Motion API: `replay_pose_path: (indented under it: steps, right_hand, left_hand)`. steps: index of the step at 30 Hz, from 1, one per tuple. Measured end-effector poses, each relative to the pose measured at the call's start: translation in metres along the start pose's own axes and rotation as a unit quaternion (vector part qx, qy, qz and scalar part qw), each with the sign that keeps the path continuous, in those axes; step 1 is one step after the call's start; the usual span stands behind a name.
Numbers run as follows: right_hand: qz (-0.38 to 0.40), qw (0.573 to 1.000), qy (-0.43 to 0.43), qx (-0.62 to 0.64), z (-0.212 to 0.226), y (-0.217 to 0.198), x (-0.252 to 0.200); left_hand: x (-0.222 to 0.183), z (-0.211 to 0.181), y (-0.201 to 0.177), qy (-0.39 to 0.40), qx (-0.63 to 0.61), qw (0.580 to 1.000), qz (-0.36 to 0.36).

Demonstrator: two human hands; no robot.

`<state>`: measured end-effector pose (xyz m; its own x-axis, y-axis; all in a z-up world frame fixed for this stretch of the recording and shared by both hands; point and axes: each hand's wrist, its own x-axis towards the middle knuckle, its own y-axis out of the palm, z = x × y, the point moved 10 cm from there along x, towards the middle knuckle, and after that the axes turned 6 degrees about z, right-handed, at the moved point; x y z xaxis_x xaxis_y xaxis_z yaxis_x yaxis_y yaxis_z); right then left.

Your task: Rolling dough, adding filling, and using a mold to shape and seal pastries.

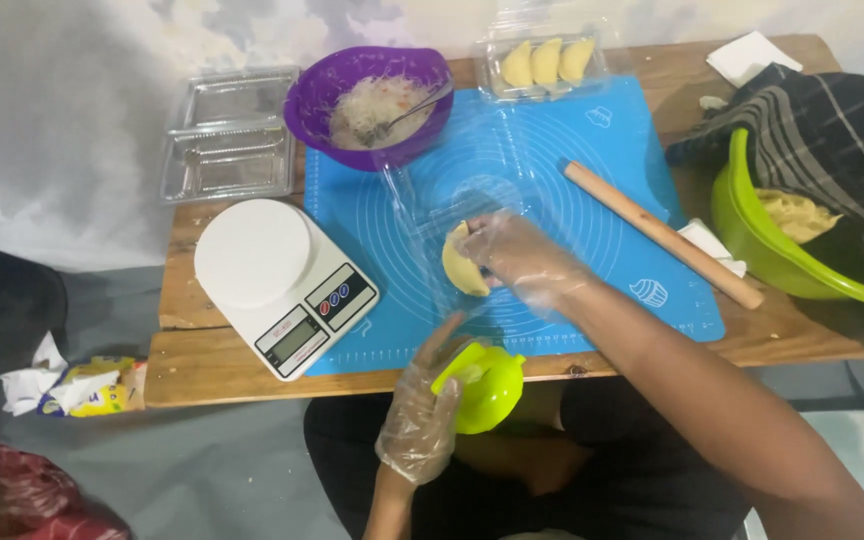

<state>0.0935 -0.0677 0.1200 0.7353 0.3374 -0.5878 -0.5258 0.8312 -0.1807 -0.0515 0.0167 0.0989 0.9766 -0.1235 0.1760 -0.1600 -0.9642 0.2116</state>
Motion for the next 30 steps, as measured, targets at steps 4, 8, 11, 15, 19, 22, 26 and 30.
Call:
replay_pose_path:
  steps: [4, 8, 11, 15, 19, 22, 26, 30]
  right_hand:
    - [0.008, 0.998, 0.035, -0.053, 0.003, 0.012, -0.005]
    - [-0.013, 0.991, 0.025, -0.132, -0.003, 0.008, 0.010]
    - [-0.001, 0.988, 0.006, -0.152, 0.006, 0.014, 0.006]
    - [0.019, 0.996, 0.009, -0.086, -0.001, 0.018, 0.011]
    - [0.011, 0.991, 0.042, -0.127, -0.001, 0.017, 0.008]
    - [0.015, 0.980, 0.036, -0.193, 0.000, 0.014, 0.012]
    - [-0.059, 0.885, -0.040, -0.459, -0.002, 0.002, 0.037]
    - [-0.080, 0.910, -0.075, -0.400, 0.018, -0.002, 0.009]
  left_hand:
    - [0.000, 0.011, 0.003, -0.021, -0.092, 0.995, 0.008]
    - [-0.003, 0.027, -0.003, -0.071, -0.088, 0.993, -0.016]
    - [-0.003, 0.031, -0.002, -0.083, -0.110, 0.990, -0.021]
    - [-0.002, 0.021, -0.002, -0.077, -0.087, 0.993, -0.013]
    - [0.000, 0.025, -0.001, -0.098, -0.078, 0.992, -0.011]
    - [-0.001, 0.025, -0.001, -0.097, -0.060, 0.993, -0.008]
    - [0.000, 0.026, -0.001, -0.101, -0.064, 0.993, -0.012]
    - [-0.001, 0.022, -0.001, -0.101, -0.045, 0.994, -0.014]
